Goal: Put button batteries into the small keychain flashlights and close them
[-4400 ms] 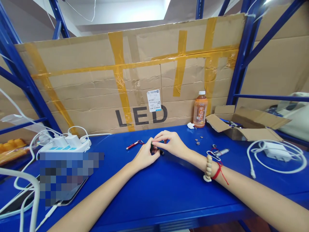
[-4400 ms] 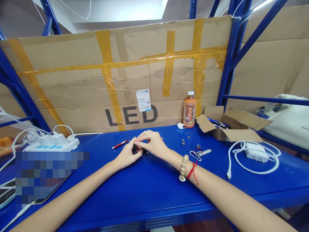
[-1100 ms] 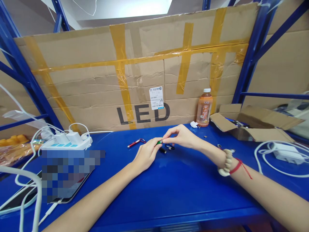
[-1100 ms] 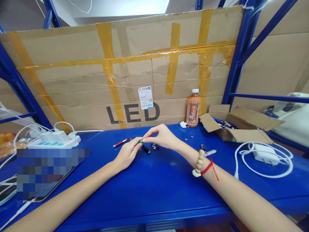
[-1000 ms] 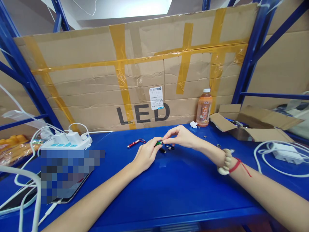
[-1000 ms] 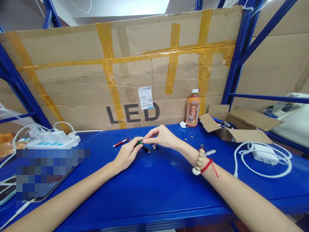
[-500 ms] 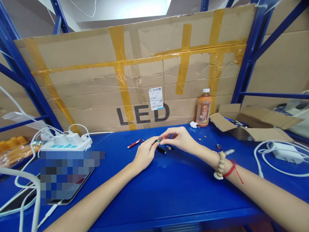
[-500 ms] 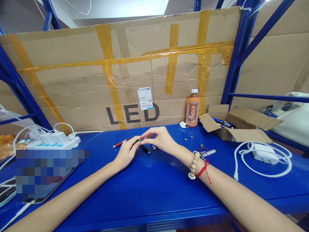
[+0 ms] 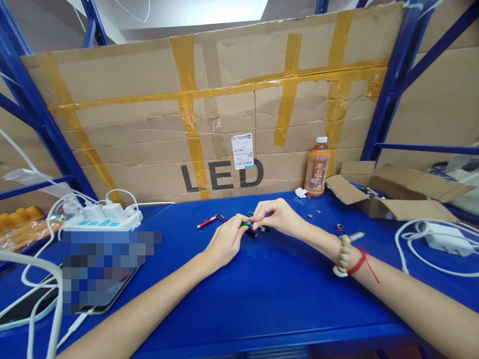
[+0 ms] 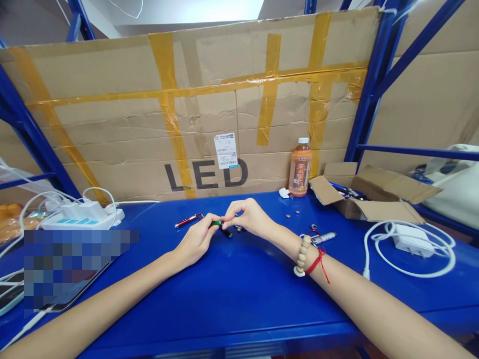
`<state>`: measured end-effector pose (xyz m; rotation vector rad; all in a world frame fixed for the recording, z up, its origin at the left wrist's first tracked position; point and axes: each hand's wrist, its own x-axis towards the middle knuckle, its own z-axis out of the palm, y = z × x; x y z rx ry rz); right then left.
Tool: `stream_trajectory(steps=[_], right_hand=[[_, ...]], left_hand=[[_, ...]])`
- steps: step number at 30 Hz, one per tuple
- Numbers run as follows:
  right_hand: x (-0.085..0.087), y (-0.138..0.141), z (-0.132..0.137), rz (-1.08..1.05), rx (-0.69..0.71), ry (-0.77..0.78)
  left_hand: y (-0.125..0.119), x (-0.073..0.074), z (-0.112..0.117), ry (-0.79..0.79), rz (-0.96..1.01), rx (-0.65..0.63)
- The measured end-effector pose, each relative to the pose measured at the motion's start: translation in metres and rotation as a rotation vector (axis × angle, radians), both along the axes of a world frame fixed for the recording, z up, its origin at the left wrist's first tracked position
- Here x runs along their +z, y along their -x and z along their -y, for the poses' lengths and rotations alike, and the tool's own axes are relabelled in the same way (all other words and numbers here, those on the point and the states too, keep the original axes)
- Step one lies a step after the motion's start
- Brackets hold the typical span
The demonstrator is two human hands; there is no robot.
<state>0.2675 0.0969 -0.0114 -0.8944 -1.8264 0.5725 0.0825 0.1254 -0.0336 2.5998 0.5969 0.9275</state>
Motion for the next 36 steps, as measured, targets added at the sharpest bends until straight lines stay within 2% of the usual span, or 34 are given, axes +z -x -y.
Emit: stream_trajectory(steps=[12,23,26,31,36], right_hand=[[-0.004,0.007,0.005,0.035,-0.161,0.068],[-0.003,0.017,0.009,-0.09,-0.235,0.307],[-0.005,0.017,0.008,-0.103,-0.246,0.351],[-0.009,0.014,0.004,-0.158,-0.221,0.398],[-0.009,0.01,0.003,-0.204,-0.182,0.475]], left_hand=[[-0.002,-0.005,-0.004,-0.111,0.049,0.043],[-0.004,-0.007,-0.01,-0.214,0.065,0.089],[-0.004,-0.006,-0.01,-0.213,0.068,0.099],[-0.005,-0.004,-0.01,-0.124,0.099,0.058],[-0.006,-0.005,-0.011,-0.137,0.108,0.029]])
